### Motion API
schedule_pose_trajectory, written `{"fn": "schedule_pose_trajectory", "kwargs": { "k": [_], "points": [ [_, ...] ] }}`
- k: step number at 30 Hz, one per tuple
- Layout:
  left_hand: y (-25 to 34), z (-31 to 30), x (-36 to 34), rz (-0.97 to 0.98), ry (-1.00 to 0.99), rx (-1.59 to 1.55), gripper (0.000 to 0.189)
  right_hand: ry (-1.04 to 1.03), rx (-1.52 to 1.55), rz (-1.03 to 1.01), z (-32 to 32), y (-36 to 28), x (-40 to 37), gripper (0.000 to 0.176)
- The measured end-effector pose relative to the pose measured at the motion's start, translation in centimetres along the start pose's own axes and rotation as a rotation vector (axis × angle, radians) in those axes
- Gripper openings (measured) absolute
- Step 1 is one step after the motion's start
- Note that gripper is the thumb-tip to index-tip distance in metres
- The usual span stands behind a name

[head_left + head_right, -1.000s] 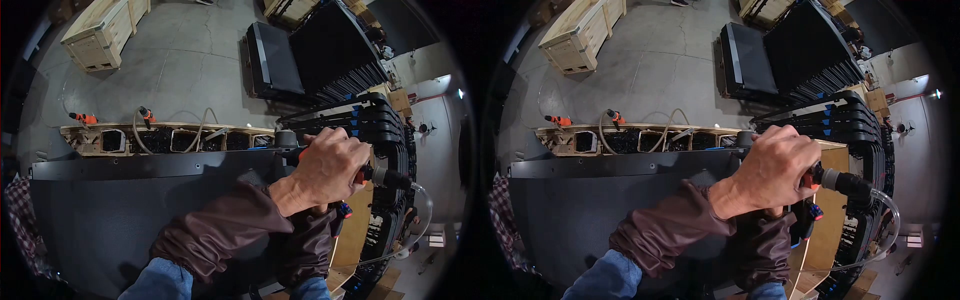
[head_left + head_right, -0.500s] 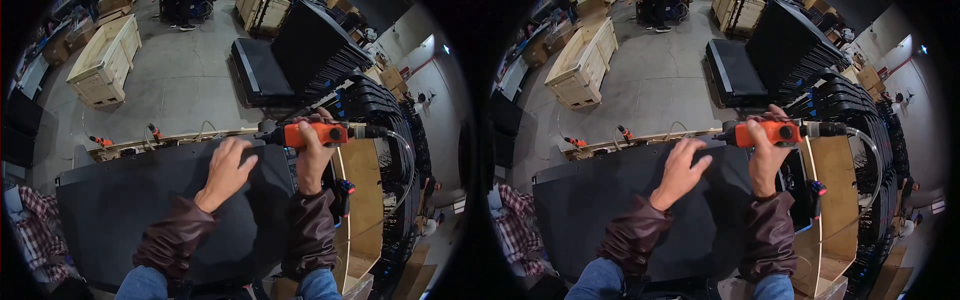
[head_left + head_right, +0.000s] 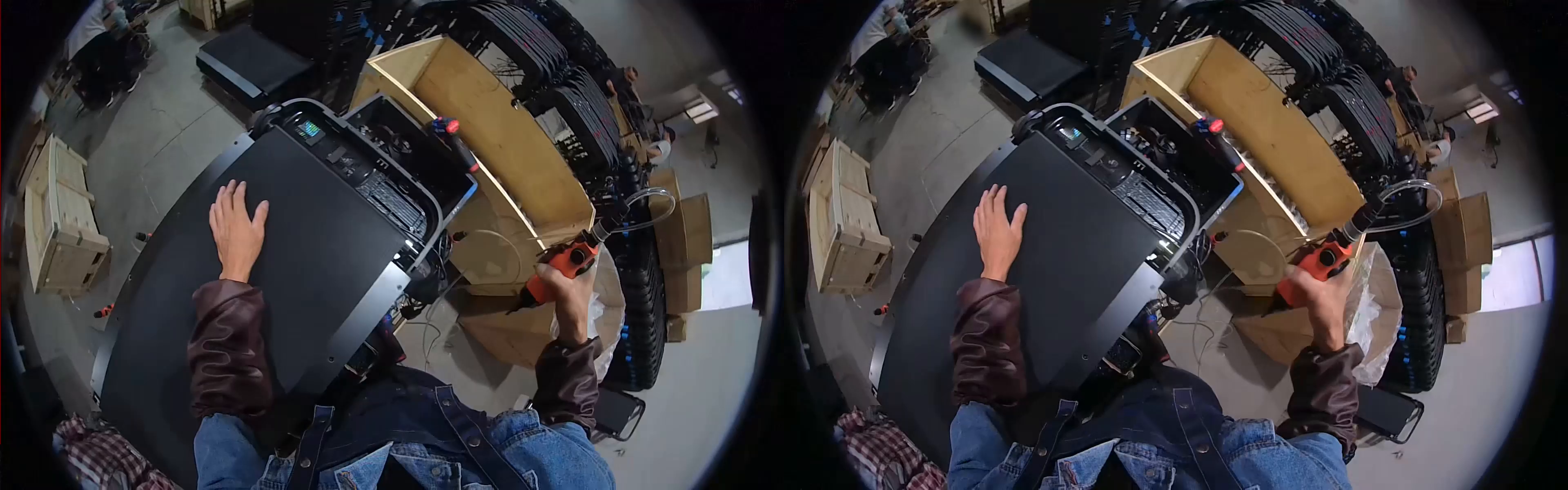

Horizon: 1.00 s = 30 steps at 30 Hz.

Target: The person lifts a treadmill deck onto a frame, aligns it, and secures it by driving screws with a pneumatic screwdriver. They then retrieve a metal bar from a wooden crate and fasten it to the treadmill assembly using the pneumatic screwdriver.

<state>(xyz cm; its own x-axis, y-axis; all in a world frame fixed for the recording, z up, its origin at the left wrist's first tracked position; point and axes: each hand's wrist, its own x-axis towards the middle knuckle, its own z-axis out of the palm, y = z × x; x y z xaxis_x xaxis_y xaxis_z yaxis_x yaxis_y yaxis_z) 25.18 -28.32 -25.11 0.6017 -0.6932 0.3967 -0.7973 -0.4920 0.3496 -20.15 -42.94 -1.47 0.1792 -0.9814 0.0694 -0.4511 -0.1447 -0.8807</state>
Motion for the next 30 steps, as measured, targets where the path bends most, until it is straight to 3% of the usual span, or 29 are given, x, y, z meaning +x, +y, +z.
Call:
{"fn": "schedule_pose_trajectory", "kwargs": {
  "k": [4,5,7,8,11,15,19,20,22,23,25,26,28,29,30],
  "points": [
    [0.6,-0.1,0.1,0.016,-0.002,0.051,0.053,0.188,-0.149,0.061,-7.3,6.5,1.9,0.032],
    [0.6,0.0,0.2,0.012,-0.007,0.051,0.052,0.192,-0.198,-0.011,-9.5,11.7,4.2,0.031],
    [0.7,-0.1,0.2,0.005,-0.022,0.066,0.052,0.254,-0.136,-0.074,-8.8,15.0,7.4,0.030],
    [0.8,-0.1,0.1,-0.018,-0.034,0.074,0.051,0.208,-0.074,-0.136,-8.6,17.6,10.4,0.030],
    [0.4,0.4,-0.5,-0.049,-0.051,0.136,0.049,-0.030,-0.002,-0.018,-6.7,22.1,18.8,0.029],
    [4.6,-1.3,-4.3,-0.135,-0.118,0.141,0.048,-0.288,0.155,-0.033,0.1,31.5,26.5,0.031],
    [10.2,-5.6,-11.8,-0.206,-0.258,0.126,0.049,-0.376,0.169,0.109,5.9,33.4,26.3,0.034],
    [11.3,-6.7,-13.8,-0.240,-0.292,0.118,0.050,-0.298,-0.148,-0.173,6.9,37.1,27.6,0.035],
    [13.4,-8.9,-17.5,-0.303,-0.337,0.145,0.051,-0.477,0.200,0.000,7.5,36.3,26.8,0.041],
    [14.4,-9.8,-19.1,-0.350,-0.368,0.129,0.053,-0.398,0.118,-0.109,9.1,40.8,27.3,0.044],
    [14.8,-11.4,-22.3,-0.373,-0.404,0.155,0.055,-0.542,0.287,0.229,10.3,43.3,27.4,0.047],
    [14.3,-11.6,-24.1,-0.376,-0.402,0.169,0.057,-0.496,0.142,0.051,10.8,43.5,27.3,0.046],
    [13.3,-11.1,-26.3,-0.347,-0.356,0.211,0.058,-0.434,-0.183,-0.065,9.9,41.7,26.8,0.049],
    [13.1,-11.1,-26.8,-0.297,-0.314,0.251,0.059,-0.454,-0.035,-0.114,9.5,42.5,26.6,0.049],
    [12.8,-10.7,-27.3,-0.284,-0.279,0.254,0.059,-0.473,-0.048,0.003,8.5,43.2,26.5,0.048]
  ]
}}
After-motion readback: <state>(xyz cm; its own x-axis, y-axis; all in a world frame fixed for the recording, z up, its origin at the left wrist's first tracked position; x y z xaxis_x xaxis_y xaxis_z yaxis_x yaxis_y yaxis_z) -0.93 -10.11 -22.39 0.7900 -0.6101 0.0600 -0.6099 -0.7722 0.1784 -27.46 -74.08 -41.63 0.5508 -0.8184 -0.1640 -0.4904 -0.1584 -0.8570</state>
